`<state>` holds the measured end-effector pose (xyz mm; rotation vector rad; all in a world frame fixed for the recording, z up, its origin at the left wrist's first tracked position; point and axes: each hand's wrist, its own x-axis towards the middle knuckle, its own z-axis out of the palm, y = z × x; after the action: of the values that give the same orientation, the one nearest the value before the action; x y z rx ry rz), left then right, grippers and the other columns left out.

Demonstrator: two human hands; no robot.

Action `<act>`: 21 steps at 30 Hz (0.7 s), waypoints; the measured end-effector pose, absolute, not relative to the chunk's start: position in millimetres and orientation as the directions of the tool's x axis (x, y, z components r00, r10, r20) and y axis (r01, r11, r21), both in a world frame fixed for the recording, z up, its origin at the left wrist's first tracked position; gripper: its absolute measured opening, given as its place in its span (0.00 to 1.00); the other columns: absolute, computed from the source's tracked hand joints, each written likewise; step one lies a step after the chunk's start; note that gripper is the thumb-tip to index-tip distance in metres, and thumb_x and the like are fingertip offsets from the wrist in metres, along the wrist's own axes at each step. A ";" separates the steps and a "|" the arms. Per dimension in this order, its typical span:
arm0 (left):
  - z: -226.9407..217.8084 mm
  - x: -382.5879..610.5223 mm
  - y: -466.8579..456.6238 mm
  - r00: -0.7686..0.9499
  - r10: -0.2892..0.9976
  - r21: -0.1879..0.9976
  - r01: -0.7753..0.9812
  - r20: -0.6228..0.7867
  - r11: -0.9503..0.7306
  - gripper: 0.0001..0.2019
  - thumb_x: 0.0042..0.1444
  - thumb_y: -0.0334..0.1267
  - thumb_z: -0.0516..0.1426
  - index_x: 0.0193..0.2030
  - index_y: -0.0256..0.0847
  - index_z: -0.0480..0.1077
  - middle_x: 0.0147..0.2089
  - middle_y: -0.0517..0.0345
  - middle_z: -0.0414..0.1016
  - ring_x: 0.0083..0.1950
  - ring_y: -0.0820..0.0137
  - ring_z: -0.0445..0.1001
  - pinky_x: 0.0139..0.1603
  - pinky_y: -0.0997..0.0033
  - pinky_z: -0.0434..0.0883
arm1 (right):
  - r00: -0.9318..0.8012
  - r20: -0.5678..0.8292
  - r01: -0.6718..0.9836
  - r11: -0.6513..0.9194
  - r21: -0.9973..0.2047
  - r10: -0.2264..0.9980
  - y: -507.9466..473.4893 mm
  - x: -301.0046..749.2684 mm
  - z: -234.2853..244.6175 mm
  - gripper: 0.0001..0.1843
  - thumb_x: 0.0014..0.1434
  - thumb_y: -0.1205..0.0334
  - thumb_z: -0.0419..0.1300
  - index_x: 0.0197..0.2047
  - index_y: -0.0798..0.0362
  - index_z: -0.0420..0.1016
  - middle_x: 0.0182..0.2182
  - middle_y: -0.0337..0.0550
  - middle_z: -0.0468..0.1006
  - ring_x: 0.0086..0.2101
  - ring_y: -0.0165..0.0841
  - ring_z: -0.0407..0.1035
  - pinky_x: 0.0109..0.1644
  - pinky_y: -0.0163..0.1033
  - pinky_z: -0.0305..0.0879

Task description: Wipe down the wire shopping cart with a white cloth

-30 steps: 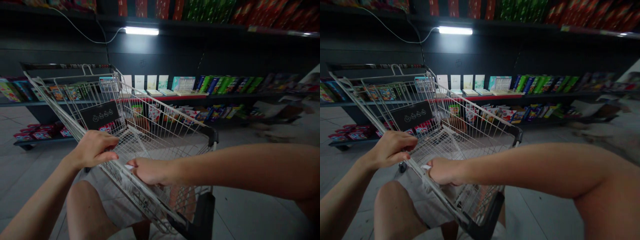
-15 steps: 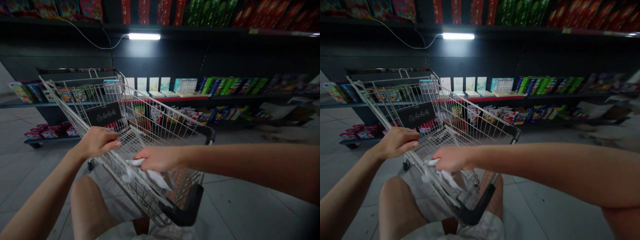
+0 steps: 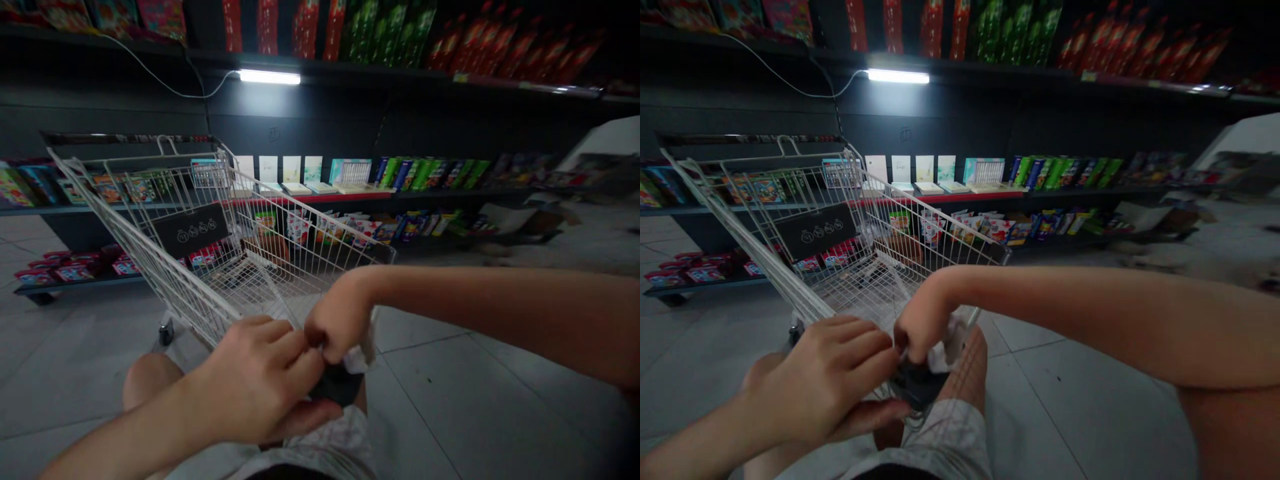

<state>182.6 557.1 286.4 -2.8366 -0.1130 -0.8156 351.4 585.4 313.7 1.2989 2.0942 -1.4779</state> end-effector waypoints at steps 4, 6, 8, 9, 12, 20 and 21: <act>267.5 203.5 537.1 0.772 0.075 -0.147 0.213 0.631 -0.966 0.19 0.58 0.55 0.52 0.31 0.39 0.66 0.25 0.59 0.69 0.25 0.67 0.68 0.22 0.65 0.62 | -0.552 -0.693 0.823 0.167 -0.543 0.464 576.6 361.0 326.2 0.09 0.39 0.79 0.60 0.18 0.57 0.69 0.15 0.31 0.65 0.23 0.27 0.59 0.30 0.33 0.54; 258.5 211.0 534.7 0.748 0.097 -0.134 0.243 0.657 -0.961 0.19 0.58 0.55 0.53 0.31 0.39 0.66 0.25 0.59 0.69 0.24 0.68 0.68 0.21 0.65 0.62 | -0.537 -0.672 0.834 0.205 -0.511 0.510 568.9 364.0 319.4 0.10 0.40 0.80 0.59 0.17 0.56 0.68 0.14 0.31 0.62 0.23 0.26 0.56 0.31 0.33 0.53; 251.5 216.4 534.1 0.734 0.118 -0.120 0.264 0.669 -0.957 0.18 0.57 0.55 0.53 0.33 0.39 0.66 0.26 0.58 0.70 0.24 0.68 0.69 0.21 0.65 0.62 | -0.551 -0.662 0.830 0.255 -0.496 0.508 563.5 369.8 317.5 0.11 0.43 0.80 0.57 0.18 0.56 0.67 0.15 0.30 0.61 0.23 0.25 0.56 0.31 0.33 0.52; 248.8 218.3 534.0 0.730 0.130 -0.114 0.275 0.671 -0.955 0.18 0.57 0.54 0.54 0.33 0.39 0.66 0.26 0.58 0.71 0.24 0.68 0.69 0.21 0.64 0.62 | -0.560 -0.665 0.826 0.270 -0.495 0.495 562.5 374.2 319.8 0.10 0.45 0.79 0.56 0.19 0.56 0.67 0.15 0.30 0.61 0.23 0.25 0.56 0.31 0.33 0.52; 243.8 222.0 533.7 0.727 0.135 -0.111 0.280 0.673 -0.954 0.13 0.55 0.48 0.55 0.28 0.41 0.64 0.24 0.59 0.69 0.23 0.69 0.67 0.20 0.65 0.60 | -0.547 -0.700 0.836 0.251 -0.488 0.459 567.1 391.3 330.3 0.10 0.49 0.78 0.53 0.21 0.56 0.67 0.16 0.29 0.61 0.22 0.23 0.55 0.30 0.32 0.51; 236.8 211.2 536.6 0.668 -0.009 -0.174 0.181 0.744 -0.968 0.13 0.51 0.42 0.55 0.20 0.42 0.59 0.17 0.64 0.61 0.18 0.72 0.58 0.18 0.65 0.49 | -0.366 -0.723 0.903 0.035 -0.429 0.586 587.4 407.4 287.9 0.06 0.42 0.73 0.57 0.24 0.58 0.74 0.17 0.29 0.68 0.23 0.24 0.60 0.29 0.31 0.55; 236.4 207.0 536.6 0.668 -0.016 -0.176 0.173 0.744 -0.969 0.13 0.51 0.42 0.55 0.20 0.42 0.59 0.17 0.64 0.60 0.18 0.73 0.57 0.18 0.64 0.48 | -0.369 -0.737 0.905 0.040 -0.423 0.566 587.8 406.7 286.1 0.06 0.42 0.73 0.57 0.24 0.57 0.74 0.17 0.30 0.69 0.23 0.25 0.61 0.29 0.31 0.55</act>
<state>207.0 536.6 236.4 -2.6514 -0.1264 -1.1866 406.7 587.8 286.1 1.4869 1.9561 -1.2588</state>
